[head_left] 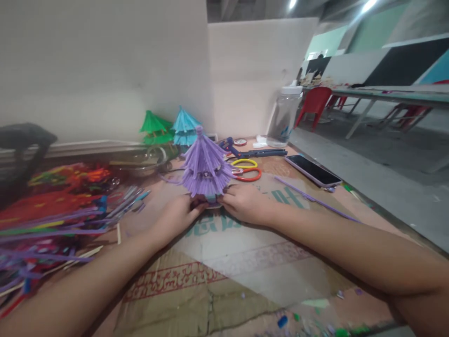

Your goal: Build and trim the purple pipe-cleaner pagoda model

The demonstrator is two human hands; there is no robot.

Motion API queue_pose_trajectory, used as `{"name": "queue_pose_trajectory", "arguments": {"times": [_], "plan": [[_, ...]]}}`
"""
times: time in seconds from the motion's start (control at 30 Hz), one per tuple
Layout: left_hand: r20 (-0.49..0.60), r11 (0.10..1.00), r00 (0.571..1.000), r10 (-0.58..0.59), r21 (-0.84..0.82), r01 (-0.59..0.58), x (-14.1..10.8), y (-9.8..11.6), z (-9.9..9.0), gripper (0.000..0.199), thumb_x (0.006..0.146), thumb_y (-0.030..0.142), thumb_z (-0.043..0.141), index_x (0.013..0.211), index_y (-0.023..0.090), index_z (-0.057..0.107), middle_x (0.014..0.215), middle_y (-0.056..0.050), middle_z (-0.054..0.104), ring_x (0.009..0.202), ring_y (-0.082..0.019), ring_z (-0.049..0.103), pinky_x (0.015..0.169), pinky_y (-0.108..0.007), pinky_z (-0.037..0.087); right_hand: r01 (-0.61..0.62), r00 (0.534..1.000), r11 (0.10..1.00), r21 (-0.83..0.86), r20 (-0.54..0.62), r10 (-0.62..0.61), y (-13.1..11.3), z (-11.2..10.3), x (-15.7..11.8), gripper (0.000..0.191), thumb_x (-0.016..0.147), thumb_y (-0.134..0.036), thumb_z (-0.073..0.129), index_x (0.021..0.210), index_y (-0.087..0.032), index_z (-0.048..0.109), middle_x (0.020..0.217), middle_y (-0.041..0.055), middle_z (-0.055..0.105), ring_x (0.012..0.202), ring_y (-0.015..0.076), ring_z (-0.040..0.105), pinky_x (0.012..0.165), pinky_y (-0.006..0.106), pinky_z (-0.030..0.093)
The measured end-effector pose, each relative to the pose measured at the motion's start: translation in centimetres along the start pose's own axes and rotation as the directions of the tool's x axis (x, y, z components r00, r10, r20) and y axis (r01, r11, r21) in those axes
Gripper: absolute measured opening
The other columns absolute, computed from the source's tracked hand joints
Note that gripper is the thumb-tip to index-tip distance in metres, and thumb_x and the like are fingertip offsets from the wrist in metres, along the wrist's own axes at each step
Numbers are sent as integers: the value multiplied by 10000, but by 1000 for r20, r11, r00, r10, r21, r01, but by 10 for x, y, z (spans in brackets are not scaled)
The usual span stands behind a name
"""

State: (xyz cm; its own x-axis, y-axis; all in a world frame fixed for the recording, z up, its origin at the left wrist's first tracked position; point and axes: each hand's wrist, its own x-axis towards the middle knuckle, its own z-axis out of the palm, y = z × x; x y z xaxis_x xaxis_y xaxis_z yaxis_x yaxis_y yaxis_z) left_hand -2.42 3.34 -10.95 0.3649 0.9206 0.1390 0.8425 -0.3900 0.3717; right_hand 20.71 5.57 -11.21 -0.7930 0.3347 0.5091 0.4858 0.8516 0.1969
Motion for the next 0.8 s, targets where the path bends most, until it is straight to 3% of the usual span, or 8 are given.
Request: {"name": "queue_pose_trajectory", "arguments": {"times": [0.33,0.6,0.8], "plan": [[-30,998,998,61,7,-61,1,-1,0,277,929,371,522,1000,195,724,974,-79,747,848,-220,680,752,-299,475,99,995,995,21,9,-99,4,-6,1,223,937,-161,476,837,-131,673,708,75,648,650,168,533,633,297,369],[-19,994,999,50,-92,-51,0,-1,-2,197,845,305,571,899,182,715,799,-25,722,682,-157,616,614,-243,414,50,999,996,78,-10,-49,1,-11,-1,226,962,-205,460,880,-140,661,708,62,623,672,167,531,627,290,382],[-13,993,999,51,-107,-52,2,0,-3,201,845,302,564,891,182,719,849,-43,733,727,-173,630,651,-252,430,63,998,996,70,-9,-62,2,-10,0,236,976,-225,458,878,-145,657,719,64,640,683,171,550,631,293,397]]}}
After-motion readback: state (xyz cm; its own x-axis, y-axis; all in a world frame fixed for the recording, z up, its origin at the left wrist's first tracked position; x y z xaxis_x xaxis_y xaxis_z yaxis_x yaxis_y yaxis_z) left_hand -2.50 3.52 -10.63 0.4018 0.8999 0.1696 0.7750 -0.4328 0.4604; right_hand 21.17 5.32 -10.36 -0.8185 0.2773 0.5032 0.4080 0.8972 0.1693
